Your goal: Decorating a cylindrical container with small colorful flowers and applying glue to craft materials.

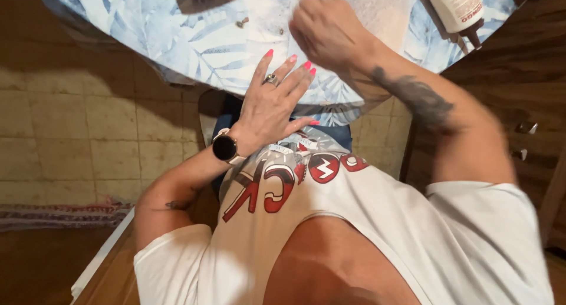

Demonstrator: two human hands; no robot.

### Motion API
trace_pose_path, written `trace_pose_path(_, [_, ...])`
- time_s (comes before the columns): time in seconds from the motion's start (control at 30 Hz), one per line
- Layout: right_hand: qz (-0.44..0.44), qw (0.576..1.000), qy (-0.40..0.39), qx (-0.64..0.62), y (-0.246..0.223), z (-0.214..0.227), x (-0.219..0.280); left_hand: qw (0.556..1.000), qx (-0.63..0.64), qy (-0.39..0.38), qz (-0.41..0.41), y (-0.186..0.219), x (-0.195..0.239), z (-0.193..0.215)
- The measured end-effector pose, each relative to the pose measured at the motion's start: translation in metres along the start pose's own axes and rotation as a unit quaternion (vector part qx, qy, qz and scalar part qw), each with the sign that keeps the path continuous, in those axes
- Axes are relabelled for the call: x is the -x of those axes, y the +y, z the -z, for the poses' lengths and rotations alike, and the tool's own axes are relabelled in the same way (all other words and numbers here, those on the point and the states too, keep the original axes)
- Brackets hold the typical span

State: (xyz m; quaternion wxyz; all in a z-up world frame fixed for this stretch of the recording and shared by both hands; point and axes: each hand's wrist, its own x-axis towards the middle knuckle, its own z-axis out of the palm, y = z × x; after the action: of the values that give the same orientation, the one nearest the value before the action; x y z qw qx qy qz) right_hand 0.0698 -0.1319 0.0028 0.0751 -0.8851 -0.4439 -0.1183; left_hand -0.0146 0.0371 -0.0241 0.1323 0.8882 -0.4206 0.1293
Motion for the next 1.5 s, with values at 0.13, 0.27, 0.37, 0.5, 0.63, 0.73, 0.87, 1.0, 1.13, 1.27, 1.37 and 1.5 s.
trace_pose_path(0.13, [0.092,0.975,-0.181,0.088,-0.008,0.035,0.046,1.000,-0.007,0.007,-0.003,-0.004,-0.002,0.001])
trace_pose_path(0.27, [0.124,0.980,-0.133,0.082,0.006,0.028,0.030,1.000,0.007,0.002,-0.014,-0.004,0.000,-0.001])
trace_pose_path(0.37, [0.137,0.977,-0.108,0.122,0.018,0.004,0.005,0.999,-0.022,-0.020,-0.017,-0.001,0.000,-0.002])
trace_pose_path(0.5, [0.186,0.961,-0.172,0.110,0.017,0.019,0.022,1.000,-0.007,-0.003,-0.025,-0.004,-0.001,0.000])
trace_pose_path(0.63, [0.201,0.960,-0.196,0.011,0.035,0.049,0.084,0.999,-0.028,-0.020,-0.031,-0.006,-0.002,0.001])
trace_pose_path(0.73, [0.113,0.940,-0.308,0.090,0.042,0.051,0.113,0.999,-0.014,0.003,-0.037,-0.003,-0.003,0.003])
trace_pose_path(0.87, [-0.066,0.981,-0.024,-0.182,-0.006,0.038,0.083,1.000,0.018,0.014,-0.008,0.001,-0.005,0.007])
trace_pose_path(1.0, [-0.172,0.898,0.052,-0.401,-0.034,0.041,0.061,0.999,0.039,0.029,0.001,0.002,-0.006,0.010])
trace_pose_path(1.13, [-0.171,0.886,0.061,-0.427,-0.020,0.005,0.088,0.987,0.138,0.083,0.012,0.005,-0.008,0.000])
trace_pose_path(1.27, [-0.168,0.906,0.095,-0.377,-0.023,0.003,0.081,0.986,0.148,0.081,0.018,0.005,-0.009,-0.001])
trace_pose_path(1.37, [-0.121,0.980,0.060,-0.146,-0.026,0.015,0.066,0.992,0.117,0.054,0.011,0.003,-0.009,0.007])
trace_pose_path(1.5, [-0.037,0.997,-0.012,0.066,-0.020,0.015,0.046,0.997,0.070,0.028,-0.009,0.000,-0.006,0.008])
